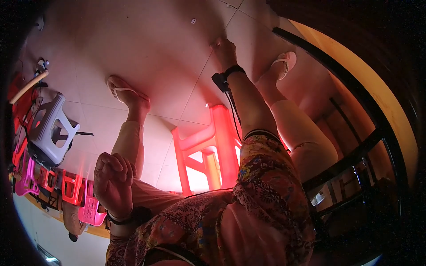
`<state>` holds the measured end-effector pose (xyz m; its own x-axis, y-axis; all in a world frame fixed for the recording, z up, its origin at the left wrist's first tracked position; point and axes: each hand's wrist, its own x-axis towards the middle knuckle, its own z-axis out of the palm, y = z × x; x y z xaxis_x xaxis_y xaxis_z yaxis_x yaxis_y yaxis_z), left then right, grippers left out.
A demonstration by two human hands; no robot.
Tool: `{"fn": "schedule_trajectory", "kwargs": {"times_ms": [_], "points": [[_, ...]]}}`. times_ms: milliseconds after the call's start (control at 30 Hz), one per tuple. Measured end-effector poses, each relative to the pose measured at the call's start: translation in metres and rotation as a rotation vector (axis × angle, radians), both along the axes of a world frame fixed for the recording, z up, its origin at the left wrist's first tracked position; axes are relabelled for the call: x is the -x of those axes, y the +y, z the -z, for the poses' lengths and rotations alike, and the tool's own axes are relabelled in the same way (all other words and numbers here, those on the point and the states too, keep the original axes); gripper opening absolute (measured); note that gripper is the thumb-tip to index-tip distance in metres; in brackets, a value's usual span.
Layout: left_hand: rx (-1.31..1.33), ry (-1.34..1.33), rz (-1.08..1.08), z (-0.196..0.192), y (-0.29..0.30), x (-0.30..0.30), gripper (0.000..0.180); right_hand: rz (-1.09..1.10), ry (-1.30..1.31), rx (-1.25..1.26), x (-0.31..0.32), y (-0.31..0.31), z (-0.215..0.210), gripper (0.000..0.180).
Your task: Manual assembly of small white plastic components at a workstation.
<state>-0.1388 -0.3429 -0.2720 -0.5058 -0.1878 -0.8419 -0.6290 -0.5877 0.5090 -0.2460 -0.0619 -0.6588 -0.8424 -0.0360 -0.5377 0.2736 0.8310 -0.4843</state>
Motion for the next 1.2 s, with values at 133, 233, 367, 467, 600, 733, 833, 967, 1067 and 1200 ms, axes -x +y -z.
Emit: {"fn": "schedule_trajectory", "kwargs": {"times_ms": [133, 233, 367, 467, 600, 733, 833, 967, 1067, 1200], "points": [[0.011, 0.003, 0.007, -0.004, 0.0, 0.003, 0.024, -0.062, 0.005, 0.06, 0.005, 0.001, -0.001, 0.021], [0.0, -0.013, 0.008, -0.005, -0.002, 0.002, 0.024, 0.207, -0.348, 0.351, 0.011, -0.004, 0.0, 0.017], [0.007, -0.024, -0.024, -0.004, -0.004, 0.001, 0.023, 0.326, -0.417, 0.621, 0.017, -0.021, -0.001, 0.008], [-0.016, -0.031, -0.026, -0.002, -0.003, -0.002, 0.021, 0.298, -0.312, 0.587, 0.028, -0.032, 0.008, 0.009], [0.023, -0.039, -0.019, -0.003, -0.003, -0.002, 0.019, 0.087, 0.06, 0.468, 0.036, -0.054, 0.008, 0.018], [0.032, -0.045, -0.023, -0.001, -0.003, -0.003, 0.019, -0.12, 0.15, 0.41, 0.037, -0.054, 0.0, 0.025], [0.004, -0.036, -0.037, -0.002, -0.003, 0.001, 0.02, -0.297, 0.139, 0.201, 0.03, -0.044, -0.005, 0.03], [-0.004, -0.051, -0.037, -0.003, -0.002, 0.001, 0.023, -0.265, 0.152, 0.244, 0.007, -0.016, -0.009, 0.03], [0.006, -0.055, -0.016, -0.003, -0.003, -0.003, 0.025, -0.137, 0.098, 0.306, 0.006, -0.01, -0.013, 0.024], [-0.012, -0.038, -0.002, 0.006, 0.0, -0.004, 0.023, -0.021, 0.092, 0.179, 0.017, -0.008, -0.013, 0.016]]}}
